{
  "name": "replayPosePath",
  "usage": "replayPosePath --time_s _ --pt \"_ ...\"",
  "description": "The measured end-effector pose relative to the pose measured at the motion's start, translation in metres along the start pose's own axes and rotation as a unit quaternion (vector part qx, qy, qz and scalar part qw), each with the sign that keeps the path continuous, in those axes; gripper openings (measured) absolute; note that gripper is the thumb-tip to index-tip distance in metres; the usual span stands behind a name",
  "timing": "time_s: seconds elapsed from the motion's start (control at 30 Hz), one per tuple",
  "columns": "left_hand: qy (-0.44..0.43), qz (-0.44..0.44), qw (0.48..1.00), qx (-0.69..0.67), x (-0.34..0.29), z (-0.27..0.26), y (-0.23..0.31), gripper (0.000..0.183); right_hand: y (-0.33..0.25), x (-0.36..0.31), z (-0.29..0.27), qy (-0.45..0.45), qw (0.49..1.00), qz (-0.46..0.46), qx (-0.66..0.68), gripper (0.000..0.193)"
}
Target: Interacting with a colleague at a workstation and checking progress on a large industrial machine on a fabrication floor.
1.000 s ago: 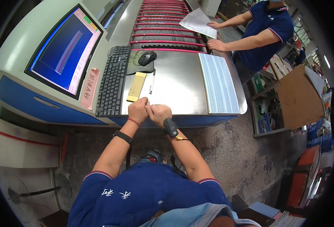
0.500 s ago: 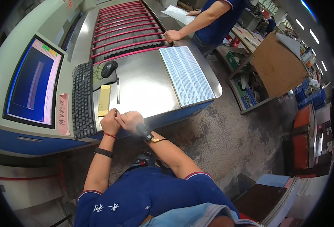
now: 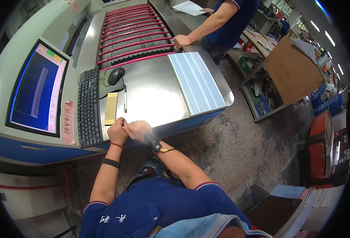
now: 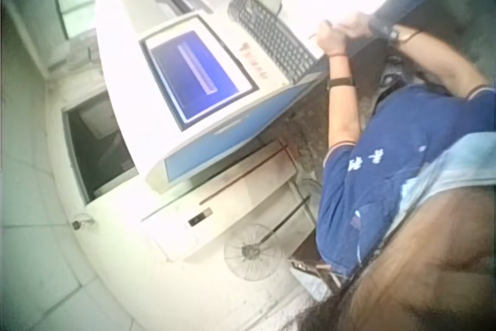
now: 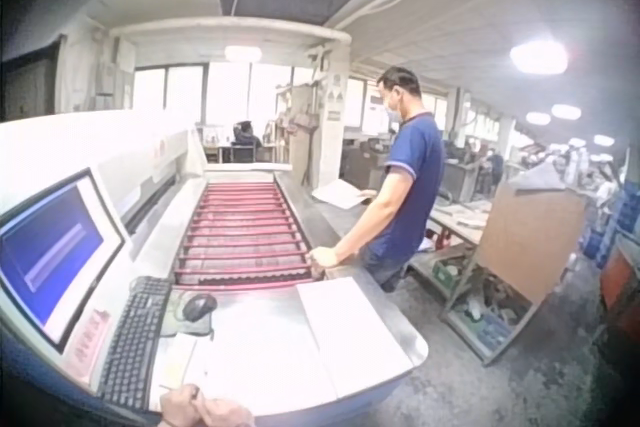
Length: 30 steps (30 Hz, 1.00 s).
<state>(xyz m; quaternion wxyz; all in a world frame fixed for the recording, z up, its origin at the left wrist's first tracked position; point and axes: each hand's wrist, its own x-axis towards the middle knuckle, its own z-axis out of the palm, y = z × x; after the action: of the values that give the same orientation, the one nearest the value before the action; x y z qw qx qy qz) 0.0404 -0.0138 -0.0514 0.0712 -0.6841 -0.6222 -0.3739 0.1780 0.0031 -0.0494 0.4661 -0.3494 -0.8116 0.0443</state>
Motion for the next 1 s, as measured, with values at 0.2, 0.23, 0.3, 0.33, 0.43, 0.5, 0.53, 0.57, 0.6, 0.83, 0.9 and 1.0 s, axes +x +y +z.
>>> replayPosePath --time_s 0.2,0.23,0.3,0.33,0.43,0.5,0.53,0.57,0.6,0.83,0.9,1.0 --pt "0.004 -0.007 1.0 -0.005 -0.003 -0.004 -0.002 0.005 -0.003 -0.001 0.005 -0.014 1.0 -0.001 -0.001 0.027" --pt "0.009 -0.001 1.0 -0.008 -0.003 -0.004 -0.002 0.005 -0.004 -0.001 0.007 -0.016 1.0 0.001 0.002 0.028" --pt "0.005 0.0 1.0 -0.004 -0.002 0.003 -0.004 0.006 0.001 -0.002 0.005 -0.02 1.0 -0.01 -0.007 0.029" --pt "-0.002 0.007 1.0 -0.005 -0.002 0.003 -0.003 0.006 0.002 -0.002 0.003 -0.02 0.999 -0.016 -0.023 0.03" --pt "0.011 0.01 1.0 -0.015 0.002 0.002 0.001 0.006 0.003 -0.002 0.002 -0.01 1.0 -0.002 -0.025 0.033" --pt "0.016 0.005 1.0 -0.01 0.003 0.0 -0.001 0.006 0.002 0.0 0.006 -0.012 1.0 -0.004 -0.011 0.033" --pt "0.022 0.009 1.0 -0.011 0.002 -0.002 -0.002 0.007 0.001 0.001 0.008 -0.009 1.0 -0.004 -0.005 0.033" --pt "0.015 0.004 1.0 -0.002 0.0 -0.002 -0.003 0.007 0.0 0.0 0.007 -0.016 1.0 -0.004 -0.007 0.033" --pt "0.016 0.001 1.0 0.002 -0.001 -0.002 -0.002 0.007 0.001 -0.001 0.007 -0.018 1.0 -0.006 -0.002 0.033" --pt "-0.002 -0.017 1.0 -0.017 -0.001 -0.006 0.0 0.01 0.0 -0.002 0.007 -0.019 1.0 -0.003 -0.008 0.034" --pt "-0.008 -0.02 1.0 -0.01 0.0 -0.007 0.001 0.01 -0.001 -0.001 0.005 -0.018 1.0 -0.004 -0.007 0.034" --pt "-0.008 -0.013 1.0 -0.007 0.0 -0.007 0.003 0.009 0.0 -0.001 0.004 -0.024 1.0 -0.007 -0.009 0.034"
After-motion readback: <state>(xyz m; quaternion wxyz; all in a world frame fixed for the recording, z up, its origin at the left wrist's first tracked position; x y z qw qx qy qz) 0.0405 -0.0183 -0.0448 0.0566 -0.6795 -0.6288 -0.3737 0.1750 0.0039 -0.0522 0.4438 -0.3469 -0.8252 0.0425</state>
